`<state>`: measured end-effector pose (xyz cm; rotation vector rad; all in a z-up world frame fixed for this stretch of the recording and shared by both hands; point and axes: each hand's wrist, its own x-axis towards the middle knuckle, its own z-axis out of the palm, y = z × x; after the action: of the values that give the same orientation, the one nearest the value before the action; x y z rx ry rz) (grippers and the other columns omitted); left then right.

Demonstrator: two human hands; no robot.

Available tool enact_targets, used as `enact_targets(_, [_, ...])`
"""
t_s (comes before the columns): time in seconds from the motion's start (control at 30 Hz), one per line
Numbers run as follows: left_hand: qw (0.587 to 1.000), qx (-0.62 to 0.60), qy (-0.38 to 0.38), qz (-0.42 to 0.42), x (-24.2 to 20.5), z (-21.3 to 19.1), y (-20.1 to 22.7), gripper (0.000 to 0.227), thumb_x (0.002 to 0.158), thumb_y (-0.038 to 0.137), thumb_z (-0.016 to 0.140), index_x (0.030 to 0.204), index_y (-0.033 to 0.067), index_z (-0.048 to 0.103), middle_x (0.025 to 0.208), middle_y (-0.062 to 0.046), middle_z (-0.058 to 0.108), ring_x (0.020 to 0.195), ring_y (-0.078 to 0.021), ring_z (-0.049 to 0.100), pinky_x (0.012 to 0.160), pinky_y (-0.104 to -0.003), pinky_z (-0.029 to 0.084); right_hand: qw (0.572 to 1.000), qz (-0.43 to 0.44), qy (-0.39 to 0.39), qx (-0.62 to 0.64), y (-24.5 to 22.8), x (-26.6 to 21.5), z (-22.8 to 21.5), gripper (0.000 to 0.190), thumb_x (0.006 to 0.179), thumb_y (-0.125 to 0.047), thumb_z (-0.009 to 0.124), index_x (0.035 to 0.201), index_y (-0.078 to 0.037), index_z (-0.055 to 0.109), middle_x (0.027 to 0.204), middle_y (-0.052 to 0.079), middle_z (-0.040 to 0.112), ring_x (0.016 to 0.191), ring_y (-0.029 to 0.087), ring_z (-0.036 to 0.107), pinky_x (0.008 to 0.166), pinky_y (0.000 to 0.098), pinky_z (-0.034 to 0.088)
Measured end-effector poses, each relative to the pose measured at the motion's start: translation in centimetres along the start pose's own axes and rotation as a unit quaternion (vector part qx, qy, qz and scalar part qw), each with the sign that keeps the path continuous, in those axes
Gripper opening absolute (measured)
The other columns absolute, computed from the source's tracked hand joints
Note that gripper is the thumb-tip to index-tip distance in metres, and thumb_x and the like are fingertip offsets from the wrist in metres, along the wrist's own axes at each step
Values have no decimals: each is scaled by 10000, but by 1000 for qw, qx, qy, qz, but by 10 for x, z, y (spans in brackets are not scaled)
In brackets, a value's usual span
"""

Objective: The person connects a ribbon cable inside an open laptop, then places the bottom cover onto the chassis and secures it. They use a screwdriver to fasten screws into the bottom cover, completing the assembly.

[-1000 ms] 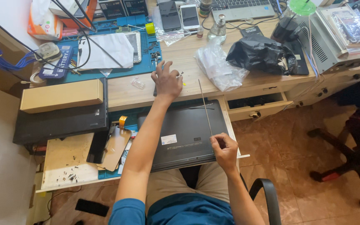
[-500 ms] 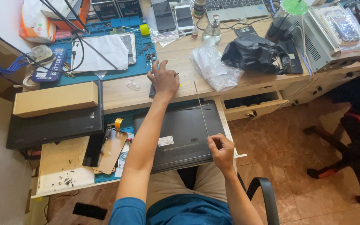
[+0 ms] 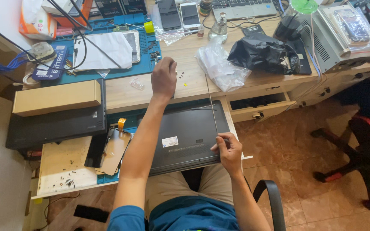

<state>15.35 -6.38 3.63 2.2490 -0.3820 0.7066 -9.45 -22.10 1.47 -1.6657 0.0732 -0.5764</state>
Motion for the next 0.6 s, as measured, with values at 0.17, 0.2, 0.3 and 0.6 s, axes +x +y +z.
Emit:
enact_targets(0.17, [962, -238, -50, -121, -39, -41, 22, 92, 840, 190, 649, 863, 127, 585, 763, -2, 634, 738, -139, 635, 570, -258, 506, 997, 25, 53, 49, 19, 1, -5, 51, 867, -42, 586, 902, -19, 614, 590, 75, 551, 405, 114, 498, 388, 210, 416])
enact_targets(0.2, [931, -316, -62, -175, -52, -47, 24, 146, 794, 165, 706, 871, 102, 599, 773, -25, 634, 740, -127, 616, 589, -264, 505, 994, 31, 83, 63, 17, 1, -5, 50, 859, -24, 600, 900, -44, 621, 708, 53, 565, 464, 89, 506, 419, 201, 431])
enact_targets(0.3, [845, -444, -67, -291, -94, -69, 36, 273, 767, 87, 715, 986, 106, 552, 839, -2, 625, 769, -91, 614, 579, -181, 510, 959, 67, 162, 222, 49, -2, -8, 168, 825, 57, 604, 970, -10, 550, 779, 57, 544, 598, 139, 594, 534, 207, 511])
enact_targets(0.6, [739, -564, -52, -365, -175, -76, 44, 386, 695, 11, 760, 1028, 80, 577, 812, -38, 642, 745, -167, 679, 594, -216, 585, 938, -32, 222, 263, -8, 1, -38, 353, 944, -57, 528, 1234, -124, 339, 932, 124, 547, 779, 278, 671, 691, 359, 622])
